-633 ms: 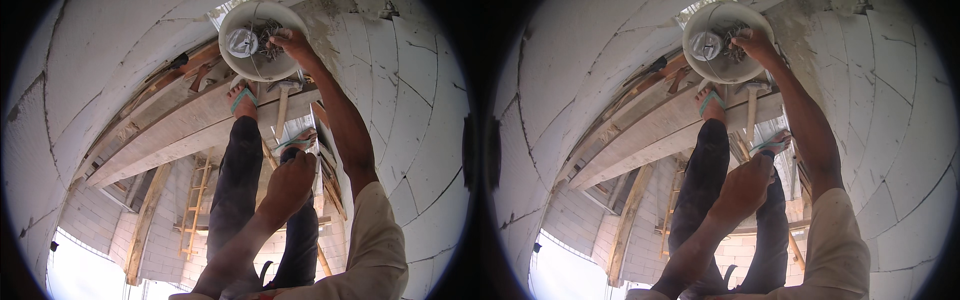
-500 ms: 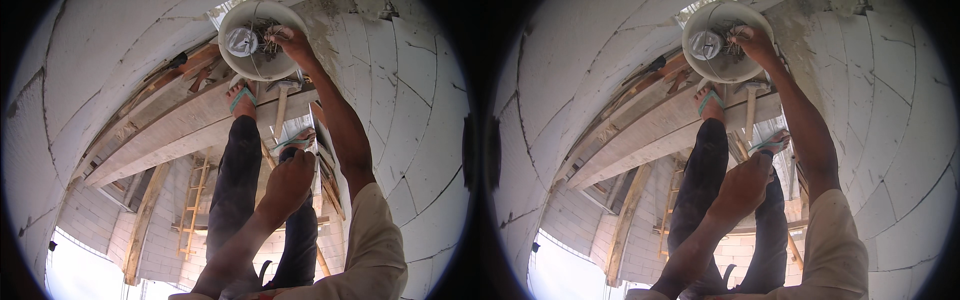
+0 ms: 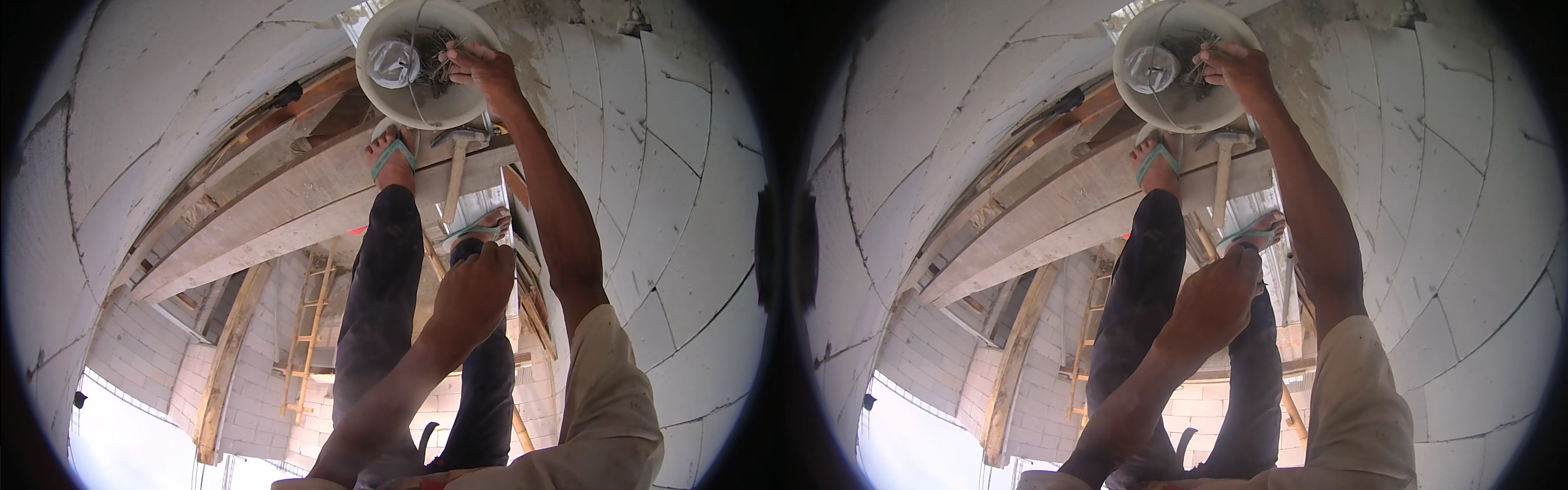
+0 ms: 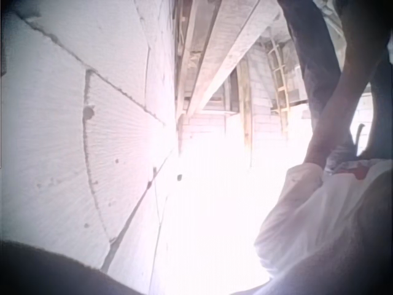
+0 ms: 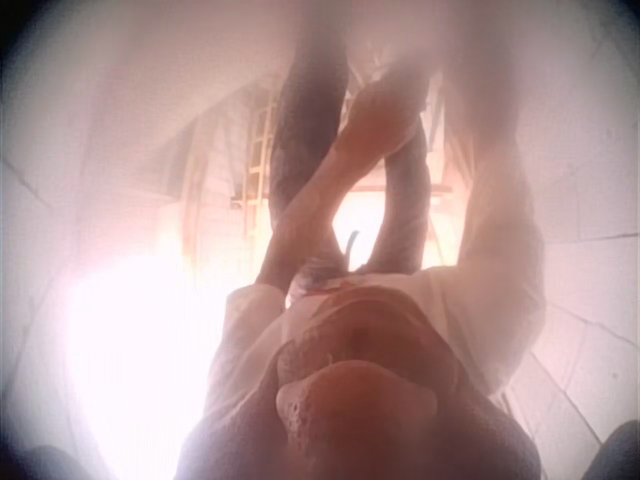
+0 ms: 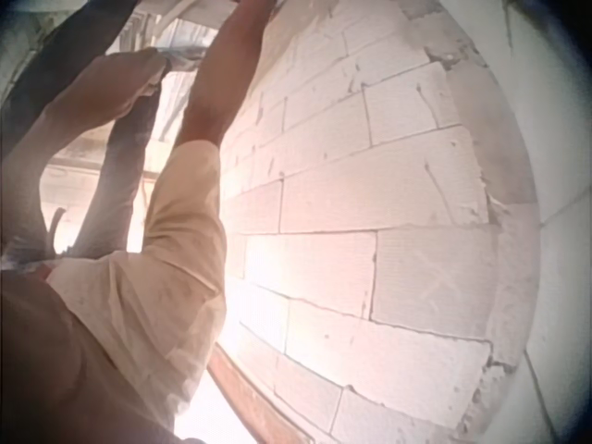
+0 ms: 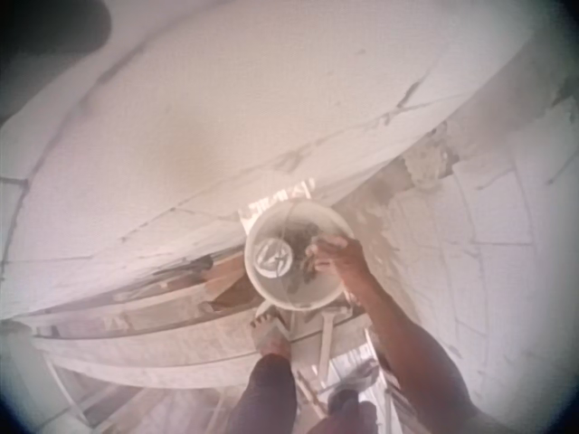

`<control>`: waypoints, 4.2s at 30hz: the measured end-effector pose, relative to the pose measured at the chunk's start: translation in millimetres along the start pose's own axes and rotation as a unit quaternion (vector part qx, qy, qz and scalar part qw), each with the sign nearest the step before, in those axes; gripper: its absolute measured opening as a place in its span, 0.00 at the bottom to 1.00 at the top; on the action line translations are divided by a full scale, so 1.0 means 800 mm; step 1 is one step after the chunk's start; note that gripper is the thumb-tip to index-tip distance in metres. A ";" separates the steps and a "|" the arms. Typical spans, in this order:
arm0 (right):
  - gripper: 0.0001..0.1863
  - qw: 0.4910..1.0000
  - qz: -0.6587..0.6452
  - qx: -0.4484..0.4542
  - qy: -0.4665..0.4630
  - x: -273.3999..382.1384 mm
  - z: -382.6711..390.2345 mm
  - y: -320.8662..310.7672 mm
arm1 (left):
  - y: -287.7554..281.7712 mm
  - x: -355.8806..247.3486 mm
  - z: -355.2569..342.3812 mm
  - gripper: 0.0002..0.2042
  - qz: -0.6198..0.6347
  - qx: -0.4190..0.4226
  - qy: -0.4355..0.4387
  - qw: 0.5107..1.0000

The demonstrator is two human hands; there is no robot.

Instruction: The person measures a wall with a tape measure, then positions a metal pipe against a wall corner. They retrieve a hammer and nails from a bucket and hammer the nails into the wall to secure the pipe.

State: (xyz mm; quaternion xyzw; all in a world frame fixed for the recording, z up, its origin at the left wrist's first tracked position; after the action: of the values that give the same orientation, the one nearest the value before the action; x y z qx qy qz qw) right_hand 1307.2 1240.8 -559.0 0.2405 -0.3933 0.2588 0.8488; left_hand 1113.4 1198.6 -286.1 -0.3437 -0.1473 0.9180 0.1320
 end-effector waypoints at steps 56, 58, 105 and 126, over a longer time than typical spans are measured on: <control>0.14 0.654 0.730 0.199 -0.002 -0.018 -0.046 0.046 | -0.020 -0.008 -0.011 0.12 -0.005 0.043 -0.021 0.999; 0.12 0.672 0.720 0.176 -0.008 -0.016 -0.053 0.045 | -0.021 -0.009 -0.011 0.12 -0.013 0.050 -0.025 0.998; 0.10 0.699 0.707 0.063 -0.091 -0.075 -0.073 0.044 | -0.012 -0.014 -0.018 0.11 -0.055 0.055 -0.023 0.997; 0.10 0.746 0.659 0.081 -0.036 -0.067 -0.081 0.039 | -0.015 -0.015 -0.020 0.10 -0.042 0.073 -0.029 0.996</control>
State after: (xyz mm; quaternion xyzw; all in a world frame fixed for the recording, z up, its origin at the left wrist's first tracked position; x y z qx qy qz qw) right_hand 1293.1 1290.6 -632.5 -0.0017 -0.4619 0.7761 0.4293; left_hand 1134.8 1208.2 -286.4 -0.3000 -0.0978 0.9295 0.1910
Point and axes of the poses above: each hand's wrist, its own z-axis away from the middle knuckle, its own y-axis out of the palm, x = y × z, the point moved 1 cm from there along -z, towards the middle knuckle, and after that the axes turned 6 degrees about -y, right-handed, at the moved point
